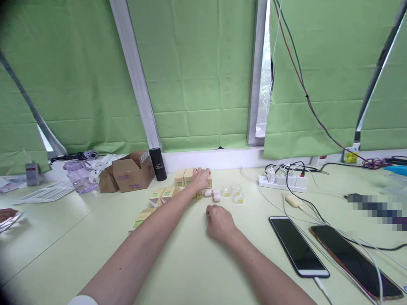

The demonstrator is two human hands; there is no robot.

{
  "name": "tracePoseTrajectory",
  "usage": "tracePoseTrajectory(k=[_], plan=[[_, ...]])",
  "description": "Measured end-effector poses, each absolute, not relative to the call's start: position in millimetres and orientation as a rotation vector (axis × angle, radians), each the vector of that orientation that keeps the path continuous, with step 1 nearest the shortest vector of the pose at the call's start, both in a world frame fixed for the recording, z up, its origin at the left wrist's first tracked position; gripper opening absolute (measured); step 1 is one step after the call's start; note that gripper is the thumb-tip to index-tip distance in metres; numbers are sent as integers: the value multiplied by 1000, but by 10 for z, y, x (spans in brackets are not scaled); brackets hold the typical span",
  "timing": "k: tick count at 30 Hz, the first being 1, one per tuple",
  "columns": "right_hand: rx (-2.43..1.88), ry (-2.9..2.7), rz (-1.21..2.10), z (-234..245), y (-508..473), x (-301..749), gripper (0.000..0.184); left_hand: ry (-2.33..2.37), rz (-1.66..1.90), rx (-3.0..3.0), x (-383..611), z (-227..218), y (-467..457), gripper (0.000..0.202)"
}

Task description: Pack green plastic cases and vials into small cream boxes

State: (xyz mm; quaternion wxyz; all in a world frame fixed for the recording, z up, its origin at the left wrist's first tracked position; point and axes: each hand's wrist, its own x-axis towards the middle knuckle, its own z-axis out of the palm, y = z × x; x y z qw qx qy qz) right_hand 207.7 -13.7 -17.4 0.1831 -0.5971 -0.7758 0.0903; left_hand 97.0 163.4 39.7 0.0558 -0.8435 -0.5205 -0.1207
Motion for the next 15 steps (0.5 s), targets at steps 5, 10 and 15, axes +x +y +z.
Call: tracePoseTrajectory(k=[5, 10, 15], plan=[[-1690, -2200, 239, -189, -132, 2078, 22, -1602, -318, -2527, 956, 361, 1622, 47], [-1680, -2216, 228, -206, -124, 2082, 23, -1551, -373, -2505, 970, 386, 1415, 49], [-1668, -2226, 216, -216, -125, 2082, 23, -1507, -356, -2536, 1046, 353, 1156, 49]])
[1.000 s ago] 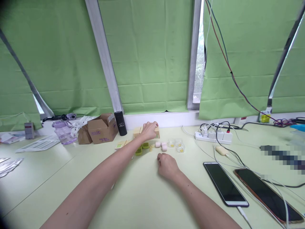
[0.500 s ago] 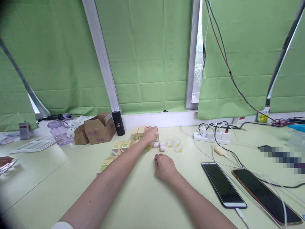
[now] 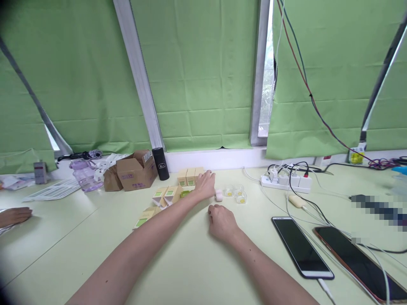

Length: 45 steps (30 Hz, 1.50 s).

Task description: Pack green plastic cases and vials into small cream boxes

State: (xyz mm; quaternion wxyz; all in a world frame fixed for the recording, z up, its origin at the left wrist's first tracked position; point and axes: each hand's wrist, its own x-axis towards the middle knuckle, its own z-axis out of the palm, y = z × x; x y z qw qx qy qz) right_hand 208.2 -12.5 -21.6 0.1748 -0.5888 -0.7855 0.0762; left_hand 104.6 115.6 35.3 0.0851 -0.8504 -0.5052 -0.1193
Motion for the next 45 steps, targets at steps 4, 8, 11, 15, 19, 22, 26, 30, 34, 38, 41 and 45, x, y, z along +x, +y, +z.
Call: tracePoseTrajectory(k=[4, 8, 11, 15, 19, 22, 26, 30, 34, 38, 41, 45], plan=[[-1662, -2235, 207, -222, -122, 2082, 23, -1584, -325, -2520, 1120, 293, 1062, 48], [-1663, -2233, 204, -220, -126, 2079, 23, -1687, -297, -2512, 1186, 256, 1049, 50], [-1663, -2235, 206, -221, -130, 2078, 22, -1748, -298, -2511, 1222, 238, 1067, 53], [-1656, -2239, 206, -225, -128, 2082, 22, -1834, -320, -2509, 1249, 221, 1121, 57], [-1660, -2243, 204, -226, -128, 2084, 24, -1906, -355, -2523, 1258, 221, 1201, 60], [-1667, -2243, 198, -221, -131, 2081, 24, -1955, -382, -2544, 1264, 230, 1270, 61], [-1668, -2245, 193, -208, -140, 2074, 23, -2029, -423, -2568, 1290, 238, 1371, 61], [-1678, -2253, 198, -196, -150, 2071, 23, -2100, -453, -2575, 1321, 240, 1471, 66], [-1669, -2253, 193, -190, -156, 2071, 23, -2135, -479, -2593, 1335, 240, 1545, 69], [-1674, -2254, 193, -178, -162, 2066, 23, -2144, -535, -2598, 1351, 239, 1608, 63], [-1680, -2255, 198, -165, -170, 2057, 22, -2149, -574, -2590, 1363, 228, 1659, 47], [-1671, -2264, 213, -148, -180, 2051, 24, -2163, -586, -2600, 1356, 193, 1708, 53]])
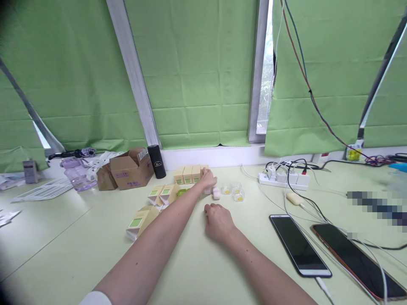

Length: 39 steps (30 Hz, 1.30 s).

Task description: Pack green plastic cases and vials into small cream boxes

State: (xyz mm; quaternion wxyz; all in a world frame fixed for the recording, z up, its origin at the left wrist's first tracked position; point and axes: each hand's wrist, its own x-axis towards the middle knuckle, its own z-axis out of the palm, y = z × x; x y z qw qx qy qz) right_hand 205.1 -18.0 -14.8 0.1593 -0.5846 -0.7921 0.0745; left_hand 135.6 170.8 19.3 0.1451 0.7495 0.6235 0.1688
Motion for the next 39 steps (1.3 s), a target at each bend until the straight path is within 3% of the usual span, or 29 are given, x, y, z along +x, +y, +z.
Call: tracePoseTrajectory(k=[4, 15, 30, 39], plan=[[-1665, -2265, 213, -140, -183, 2051, 25, 1779, 453, 2129, 1341, 158, 1728, 71], [-1669, -2266, 192, -149, -180, 2051, 21, 1732, 451, 2070, 1387, 201, 1759, 85], [-1663, -2263, 208, -164, -182, 2062, 24, 1418, 691, 2410, 816, 592, 460, 41], [-1678, -2252, 244, -144, -191, 2062, 23, 1591, 502, 2626, 198, 268, -113, 36]])
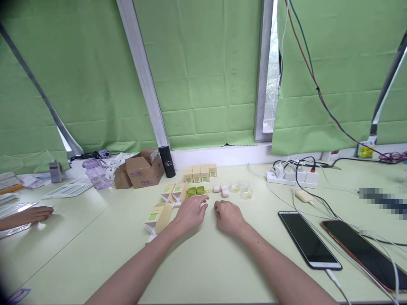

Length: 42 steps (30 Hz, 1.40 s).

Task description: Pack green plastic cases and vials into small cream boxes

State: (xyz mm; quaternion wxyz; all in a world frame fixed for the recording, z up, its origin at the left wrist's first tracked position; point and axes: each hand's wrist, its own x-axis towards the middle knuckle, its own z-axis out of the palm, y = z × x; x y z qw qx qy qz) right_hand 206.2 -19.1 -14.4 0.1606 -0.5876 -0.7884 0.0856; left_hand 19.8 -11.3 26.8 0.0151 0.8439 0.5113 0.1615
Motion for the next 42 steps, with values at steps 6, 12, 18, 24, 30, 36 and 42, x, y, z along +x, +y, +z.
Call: tracePoseTrajectory(k=[6, 12, 18, 24, 30, 36, 42], plan=[[-1675, -2245, 252, -171, -178, 2068, 24, 1792, 414, 2633, 49, 263, -113, 34], [-1659, -2244, 257, -189, -165, 2082, 25, 2006, 283, 2688, -66, 309, 19, 32], [-1642, -2250, 245, -205, -168, 2092, 23, 2079, 166, 2733, -106, 267, 57, 35], [-1622, -2260, 245, -200, -175, 2095, 23, 2113, 79, 2760, -96, 210, 84, 32], [-1614, -2260, 239, -203, -169, 2089, 23, 2066, 118, 2816, -96, 108, 101, 30], [-1618, -2264, 222, -191, -179, 2080, 21, 1979, 209, 2849, -60, 96, 64, 31], [-1622, -2263, 222, -179, -183, 2077, 21, 1917, 305, 2824, -30, 117, 27, 31]])
